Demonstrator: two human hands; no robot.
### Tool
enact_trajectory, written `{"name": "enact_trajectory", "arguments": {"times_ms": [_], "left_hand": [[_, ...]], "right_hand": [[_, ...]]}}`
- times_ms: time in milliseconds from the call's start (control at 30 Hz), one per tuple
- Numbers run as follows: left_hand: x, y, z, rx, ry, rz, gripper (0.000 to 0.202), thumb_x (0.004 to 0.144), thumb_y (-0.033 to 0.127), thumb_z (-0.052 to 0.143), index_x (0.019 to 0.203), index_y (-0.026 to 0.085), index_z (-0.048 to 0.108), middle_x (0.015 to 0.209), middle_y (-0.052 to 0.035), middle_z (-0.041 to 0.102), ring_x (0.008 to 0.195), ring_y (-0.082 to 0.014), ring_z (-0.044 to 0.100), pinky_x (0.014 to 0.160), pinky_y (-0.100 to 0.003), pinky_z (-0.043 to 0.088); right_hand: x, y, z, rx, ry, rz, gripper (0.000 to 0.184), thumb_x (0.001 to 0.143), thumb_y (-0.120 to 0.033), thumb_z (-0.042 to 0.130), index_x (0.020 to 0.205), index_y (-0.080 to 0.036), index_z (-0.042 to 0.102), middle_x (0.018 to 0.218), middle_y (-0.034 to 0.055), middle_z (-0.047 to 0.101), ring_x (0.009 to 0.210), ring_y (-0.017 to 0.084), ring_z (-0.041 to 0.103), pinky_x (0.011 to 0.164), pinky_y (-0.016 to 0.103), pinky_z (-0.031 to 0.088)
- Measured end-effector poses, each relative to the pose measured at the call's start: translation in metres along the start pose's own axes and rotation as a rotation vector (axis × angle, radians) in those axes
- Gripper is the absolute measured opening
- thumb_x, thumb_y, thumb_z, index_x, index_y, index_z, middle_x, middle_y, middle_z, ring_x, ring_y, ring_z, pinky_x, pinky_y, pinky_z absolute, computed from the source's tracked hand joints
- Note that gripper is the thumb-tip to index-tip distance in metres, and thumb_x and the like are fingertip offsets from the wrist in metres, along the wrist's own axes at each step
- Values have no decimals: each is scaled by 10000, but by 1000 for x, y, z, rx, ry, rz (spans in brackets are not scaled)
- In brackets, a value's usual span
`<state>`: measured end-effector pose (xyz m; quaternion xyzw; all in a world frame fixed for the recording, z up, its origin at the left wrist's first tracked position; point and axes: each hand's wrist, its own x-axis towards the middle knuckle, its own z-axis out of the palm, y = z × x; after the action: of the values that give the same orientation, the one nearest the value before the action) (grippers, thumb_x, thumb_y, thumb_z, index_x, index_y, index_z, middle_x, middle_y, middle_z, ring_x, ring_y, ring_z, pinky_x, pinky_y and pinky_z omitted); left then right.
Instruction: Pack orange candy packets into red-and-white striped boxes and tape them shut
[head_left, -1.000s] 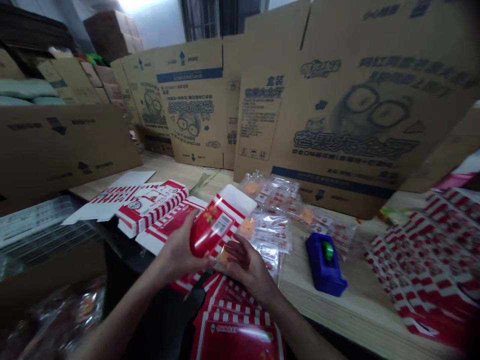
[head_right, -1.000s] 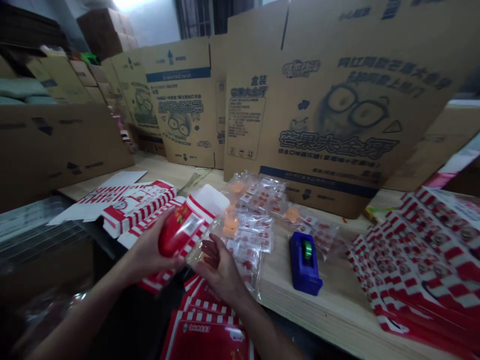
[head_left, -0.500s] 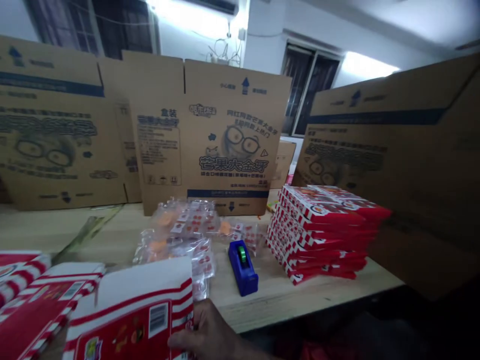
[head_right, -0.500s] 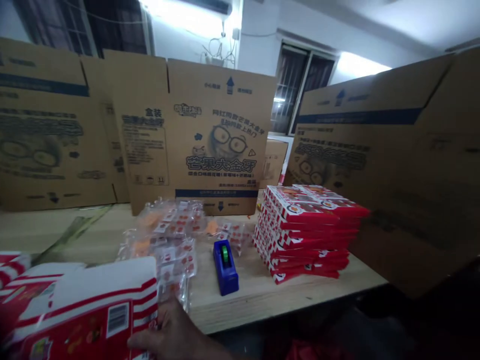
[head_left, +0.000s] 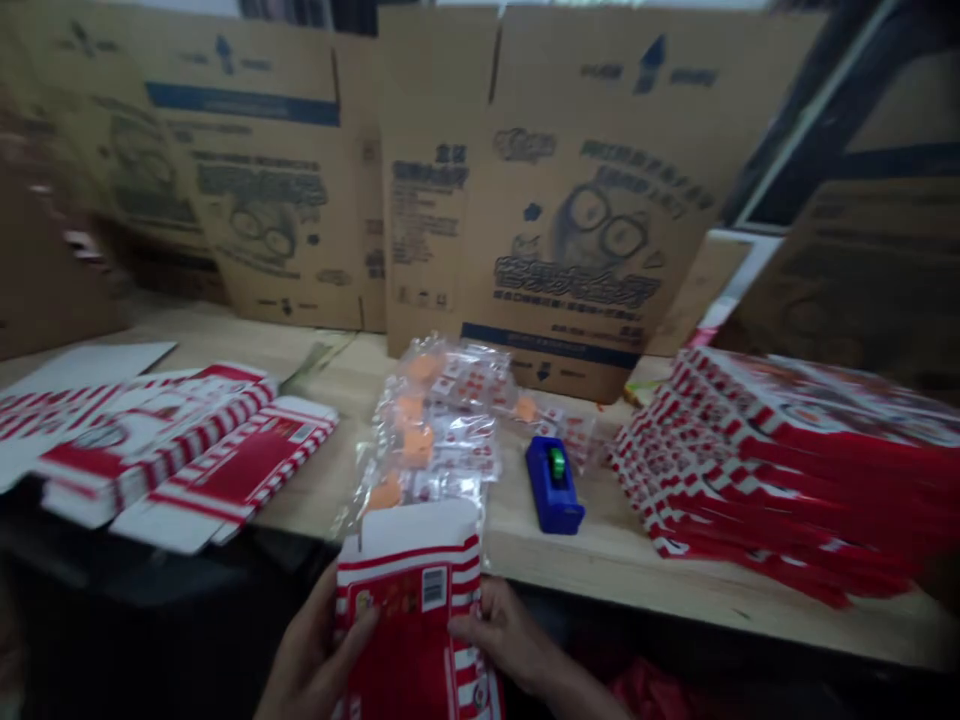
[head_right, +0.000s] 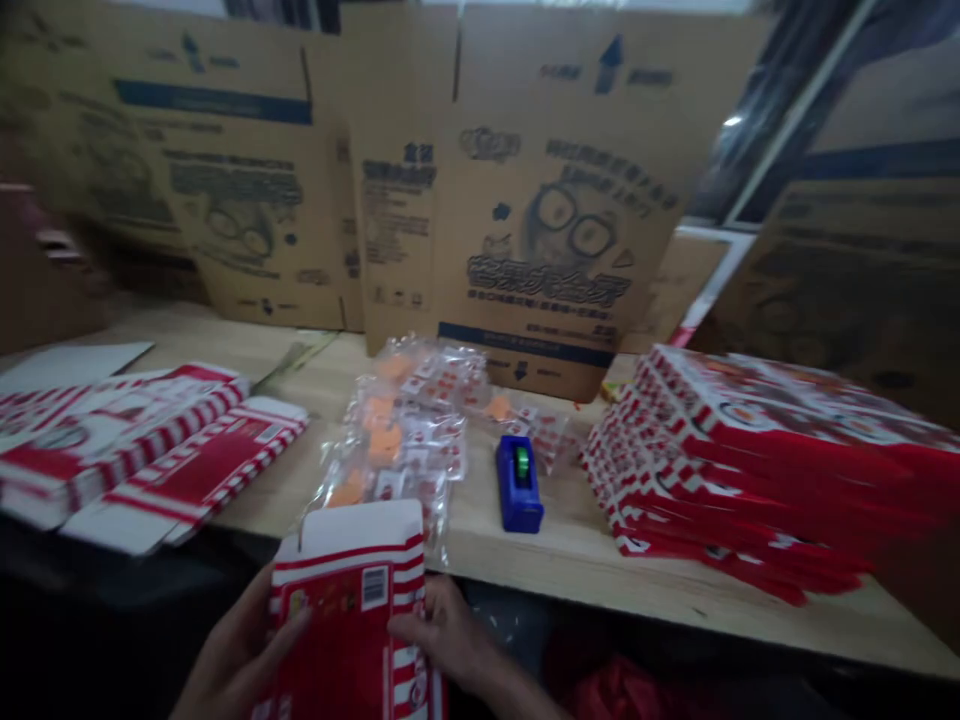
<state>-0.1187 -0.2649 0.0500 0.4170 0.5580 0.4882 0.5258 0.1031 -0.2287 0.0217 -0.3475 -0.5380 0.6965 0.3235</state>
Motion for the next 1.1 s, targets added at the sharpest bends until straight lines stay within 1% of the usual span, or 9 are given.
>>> {"name": "enact_trajectory", "arguments": {"times_ms": [133,267,433,600,667,767,867,1000,1100], "left_hand": [[8,-6,-1,-103,5,84,783,783,394,711,1459,276,335,1441,-75,511,1282,-302,516,993,-399,516],[10,-3,2,-161,-65,89,757,800,353,705,1460,269,342,1434,-83,515,1264,-287,533,1008,-389,501],[16,-1,1,-233,-99,13,604,759,379,738,1312,237,541,1189,-74,685,1027,-254,669,863,-370,562],[31,6,2,-193,127,32,264,712,388,757,806,143,727,907,-47,725,803,-183,663,709,-269,531],[38,13,2,-309,139,-23,232,644,312,800,780,154,698,766,-9,705,659,-143,636,616,-247,507],[49,24,-1,-477,35,-149,366,560,179,811,893,197,660,678,38,671,552,-122,610,548,-234,480],[56,29,-4,-463,-127,-239,397,536,120,784,914,172,676,720,2,696,606,-149,644,597,-257,503],[54,25,-4,-222,-99,-30,166,653,215,755,796,142,713,717,-19,695,625,-129,616,625,-233,485],[46,23,-4,15,-98,111,169,746,299,708,807,142,726,767,-31,694,701,-149,610,666,-242,480]], "right_hand": [[5,-5,0,51,77,-111,508,777,-410,723,1230,-238,571,1148,77,659,997,216,649,919,373,497],[17,-11,-10,19,261,-206,693,771,-394,738,1377,-285,421,1263,110,589,941,198,663,845,364,545],[29,-12,-27,-216,313,-232,367,829,-439,656,1100,-193,686,976,76,694,872,210,651,798,353,544],[38,-17,-32,-316,348,-353,226,828,-399,658,815,-190,745,953,77,666,899,206,626,777,311,513],[41,-21,-33,-240,335,-320,213,801,-379,693,915,-201,715,888,48,645,820,176,616,730,288,507],[45,-27,-35,-87,262,-233,465,755,-352,742,1178,-230,594,790,-14,594,697,129,579,663,251,487],[47,-32,-39,-69,160,-132,472,730,-370,759,1141,-194,608,805,-3,619,710,135,594,671,258,494],[44,-35,-41,-230,165,-170,247,782,-402,707,864,-172,666,790,18,657,714,148,615,648,251,506],[37,-33,-40,-382,187,-245,241,854,-409,624,866,-181,703,879,54,714,798,180,659,711,284,539]]}}
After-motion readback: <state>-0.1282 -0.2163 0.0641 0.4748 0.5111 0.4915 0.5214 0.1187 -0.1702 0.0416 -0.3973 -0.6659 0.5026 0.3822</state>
